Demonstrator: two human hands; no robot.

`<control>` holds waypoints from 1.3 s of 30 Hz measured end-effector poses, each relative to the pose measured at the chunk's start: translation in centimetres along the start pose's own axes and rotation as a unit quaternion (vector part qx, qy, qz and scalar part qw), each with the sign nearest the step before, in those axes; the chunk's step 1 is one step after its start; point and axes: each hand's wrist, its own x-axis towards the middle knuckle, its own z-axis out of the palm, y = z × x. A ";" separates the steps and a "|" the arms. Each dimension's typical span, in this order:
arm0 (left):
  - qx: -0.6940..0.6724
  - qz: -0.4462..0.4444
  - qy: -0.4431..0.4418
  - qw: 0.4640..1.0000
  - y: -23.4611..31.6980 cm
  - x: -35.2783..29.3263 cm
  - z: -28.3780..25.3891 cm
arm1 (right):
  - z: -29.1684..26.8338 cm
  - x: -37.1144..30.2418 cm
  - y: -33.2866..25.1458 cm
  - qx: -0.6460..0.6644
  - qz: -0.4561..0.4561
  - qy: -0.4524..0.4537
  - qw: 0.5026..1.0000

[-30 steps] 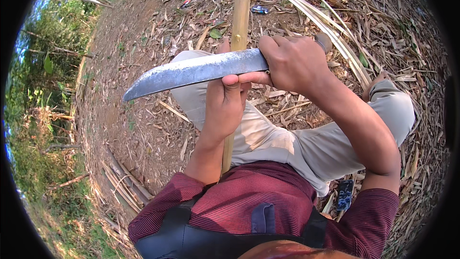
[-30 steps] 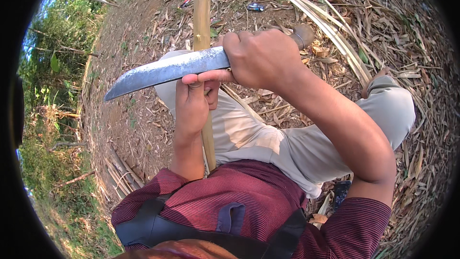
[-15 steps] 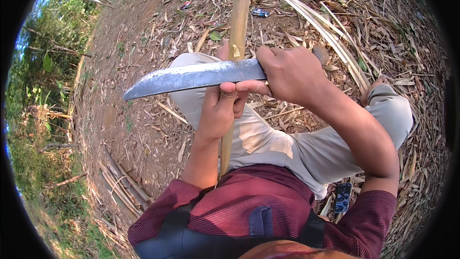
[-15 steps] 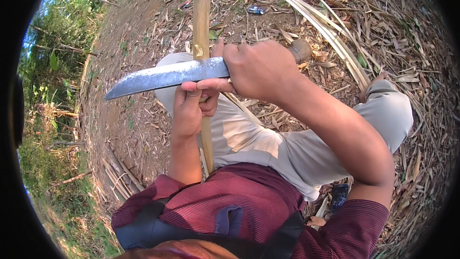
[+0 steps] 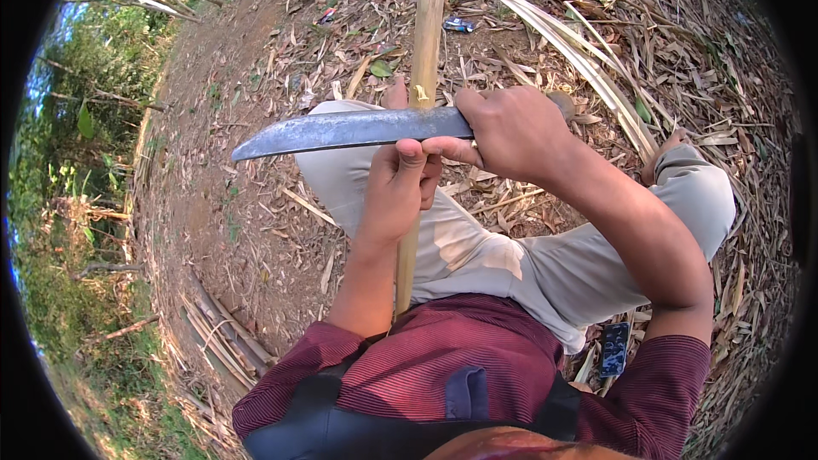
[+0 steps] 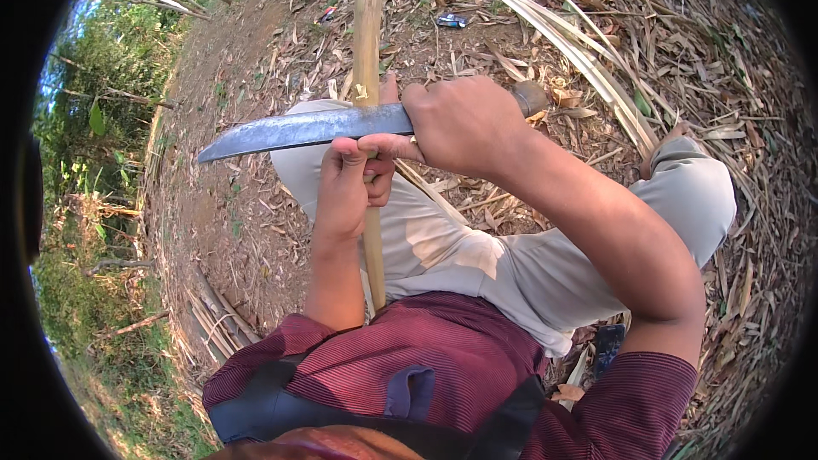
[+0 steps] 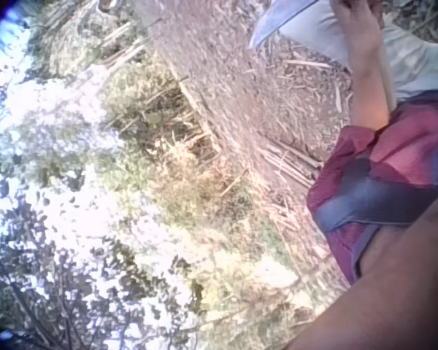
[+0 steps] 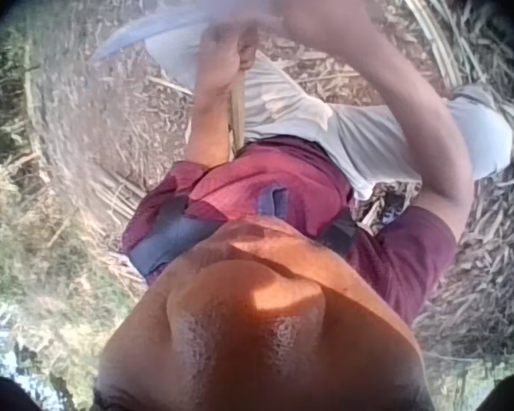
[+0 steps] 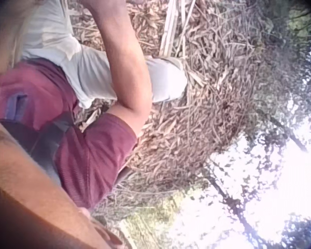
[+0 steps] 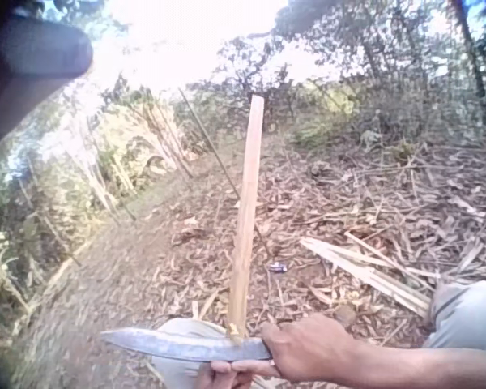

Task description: The person holds a long piece of bamboo and uses a large knife to shave off thin strips and smooth the surface while sitting outdoors.

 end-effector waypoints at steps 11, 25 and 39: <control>0.061 0.024 0.059 0.996 -0.4 -0.2 0.1 | 0.4 0.1 0.2 -0.081 -0.042 0.095 0.991; 0.101 0.045 0.055 0.992 -0.2 -0.7 1.5 | 0.3 -0.7 -0.5 -0.052 0.008 0.033 0.998; 0.089 -0.026 0.031 0.995 -0.9 -2.4 3.5 | -6.9 2.0 8.8 -0.011 0.167 0.264 0.950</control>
